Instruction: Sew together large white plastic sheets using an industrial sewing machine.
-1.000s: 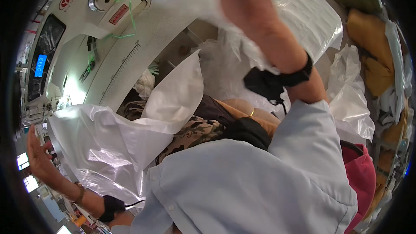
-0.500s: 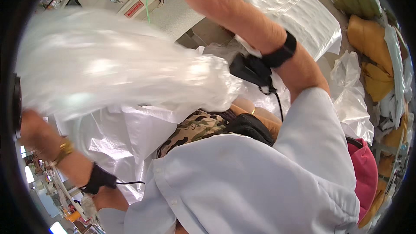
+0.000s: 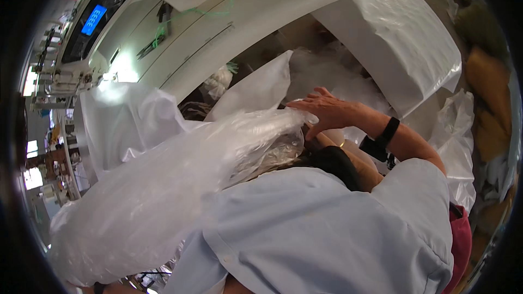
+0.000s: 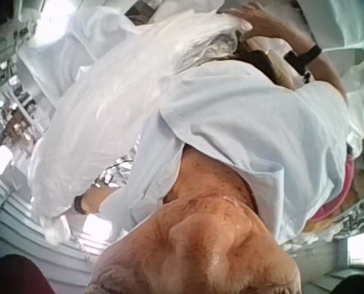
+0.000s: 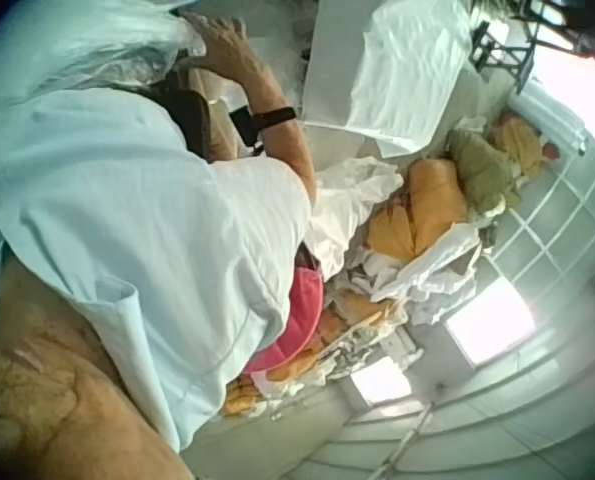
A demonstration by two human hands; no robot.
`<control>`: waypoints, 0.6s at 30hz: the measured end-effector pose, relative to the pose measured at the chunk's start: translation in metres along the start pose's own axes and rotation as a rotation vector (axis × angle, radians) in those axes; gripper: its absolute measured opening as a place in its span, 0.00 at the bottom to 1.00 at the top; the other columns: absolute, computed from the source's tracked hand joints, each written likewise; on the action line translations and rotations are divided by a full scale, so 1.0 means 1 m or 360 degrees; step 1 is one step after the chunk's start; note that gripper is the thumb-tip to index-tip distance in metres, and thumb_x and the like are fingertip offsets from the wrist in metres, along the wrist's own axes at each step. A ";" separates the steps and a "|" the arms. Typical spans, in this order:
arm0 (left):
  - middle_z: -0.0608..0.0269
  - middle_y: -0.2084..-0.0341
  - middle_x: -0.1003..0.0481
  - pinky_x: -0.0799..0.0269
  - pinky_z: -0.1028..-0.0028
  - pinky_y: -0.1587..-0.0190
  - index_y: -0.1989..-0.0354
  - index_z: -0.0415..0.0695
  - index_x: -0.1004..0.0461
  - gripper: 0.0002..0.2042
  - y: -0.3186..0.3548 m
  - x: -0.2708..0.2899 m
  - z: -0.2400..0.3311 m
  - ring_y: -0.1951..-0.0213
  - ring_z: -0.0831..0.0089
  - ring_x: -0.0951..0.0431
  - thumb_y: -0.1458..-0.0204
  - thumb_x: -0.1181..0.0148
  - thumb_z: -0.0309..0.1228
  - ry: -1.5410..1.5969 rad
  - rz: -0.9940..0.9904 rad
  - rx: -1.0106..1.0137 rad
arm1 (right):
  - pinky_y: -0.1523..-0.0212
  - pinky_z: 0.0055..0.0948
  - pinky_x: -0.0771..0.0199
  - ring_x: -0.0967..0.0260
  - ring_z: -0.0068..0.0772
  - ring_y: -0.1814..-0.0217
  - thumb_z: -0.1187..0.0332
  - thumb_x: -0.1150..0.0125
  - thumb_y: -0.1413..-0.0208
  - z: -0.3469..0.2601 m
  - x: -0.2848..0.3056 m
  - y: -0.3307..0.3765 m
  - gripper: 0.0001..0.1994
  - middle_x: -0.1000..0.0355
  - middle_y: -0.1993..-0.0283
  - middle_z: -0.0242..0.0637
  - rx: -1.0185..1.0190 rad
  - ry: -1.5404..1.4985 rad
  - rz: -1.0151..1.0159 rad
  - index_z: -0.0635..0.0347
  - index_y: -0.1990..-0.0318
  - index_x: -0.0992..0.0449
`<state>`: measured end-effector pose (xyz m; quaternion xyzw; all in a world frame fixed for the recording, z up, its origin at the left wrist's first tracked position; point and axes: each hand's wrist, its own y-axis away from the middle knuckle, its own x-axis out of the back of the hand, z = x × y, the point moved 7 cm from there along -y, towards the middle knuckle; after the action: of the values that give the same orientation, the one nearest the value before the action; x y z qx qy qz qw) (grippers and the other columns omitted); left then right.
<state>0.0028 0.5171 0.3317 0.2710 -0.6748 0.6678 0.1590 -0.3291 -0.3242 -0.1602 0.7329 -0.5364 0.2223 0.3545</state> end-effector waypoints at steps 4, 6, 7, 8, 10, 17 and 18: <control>0.51 0.60 0.25 0.27 0.64 0.62 0.46 0.36 0.31 0.19 0.029 -0.033 -0.098 0.62 0.63 0.24 0.41 0.45 0.36 -0.0585 -0.0742 0.0134 | 0.45 0.41 0.36 0.27 0.44 0.53 0.61 0.32 0.55 0.045 -0.028 -0.008 0.26 0.24 0.58 0.43 -0.0182 -0.0257 0.0073 0.57 0.46 0.26; 0.52 0.61 0.24 0.27 0.64 0.63 0.47 0.36 0.30 0.18 0.030 -0.043 -0.107 0.64 0.64 0.24 0.41 0.45 0.36 -0.0667 -0.1014 0.0131 | 0.61 0.35 0.28 0.25 0.39 0.66 0.69 0.37 0.54 0.060 -0.022 -0.006 0.15 0.23 0.70 0.41 -0.0287 -0.0393 0.0022 0.62 0.57 0.21; 0.53 0.62 0.24 0.27 0.64 0.64 0.48 0.36 0.29 0.18 0.025 -0.046 -0.103 0.64 0.64 0.23 0.41 0.46 0.36 -0.0666 -0.1116 0.0113 | 0.69 0.32 0.27 0.25 0.34 0.71 0.73 0.40 0.55 0.041 0.010 0.001 0.11 0.24 0.75 0.38 -0.0192 -0.0544 0.0102 0.64 0.62 0.20; 0.54 0.63 0.23 0.27 0.64 0.65 0.48 0.36 0.28 0.18 0.021 -0.062 -0.079 0.65 0.65 0.23 0.41 0.46 0.35 -0.0612 -0.1175 0.0092 | 0.70 0.30 0.28 0.27 0.28 0.72 0.75 0.42 0.55 0.021 0.044 0.012 0.12 0.25 0.76 0.35 -0.0339 -0.0739 0.0094 0.65 0.62 0.20; 0.55 0.65 0.22 0.27 0.65 0.66 0.50 0.36 0.27 0.17 0.022 -0.093 -0.010 0.67 0.66 0.23 0.41 0.46 0.35 -0.0323 -0.1177 0.0027 | 0.72 0.25 0.30 0.31 0.19 0.73 0.80 0.46 0.55 -0.027 0.107 0.020 0.14 0.27 0.76 0.30 -0.0461 -0.1032 0.0308 0.66 0.59 0.21; 0.48 0.31 0.47 0.60 0.60 0.29 0.32 0.32 0.49 0.49 0.251 0.045 0.531 0.29 0.57 0.52 0.57 0.29 0.46 0.2112 -0.1243 -0.1658 | 0.73 0.24 0.30 0.30 0.20 0.74 0.72 0.38 0.51 -0.189 0.210 -0.030 0.17 0.27 0.73 0.35 0.0354 -0.0899 0.0853 0.69 0.53 0.26; 0.48 0.30 0.51 0.58 0.62 0.29 0.30 0.34 0.53 0.53 0.281 0.040 0.558 0.28 0.57 0.53 0.61 0.25 0.42 0.2414 -0.1577 -0.1262 | 0.73 0.24 0.30 0.30 0.20 0.74 0.72 0.38 0.51 -0.201 0.213 -0.038 0.17 0.27 0.73 0.35 0.0376 -0.0888 0.0861 0.69 0.53 0.26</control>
<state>-0.1088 -0.0509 0.0937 -0.0499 -0.3794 0.2482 0.8899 -0.2131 -0.2993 0.1107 0.6333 -0.7562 0.1604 0.0374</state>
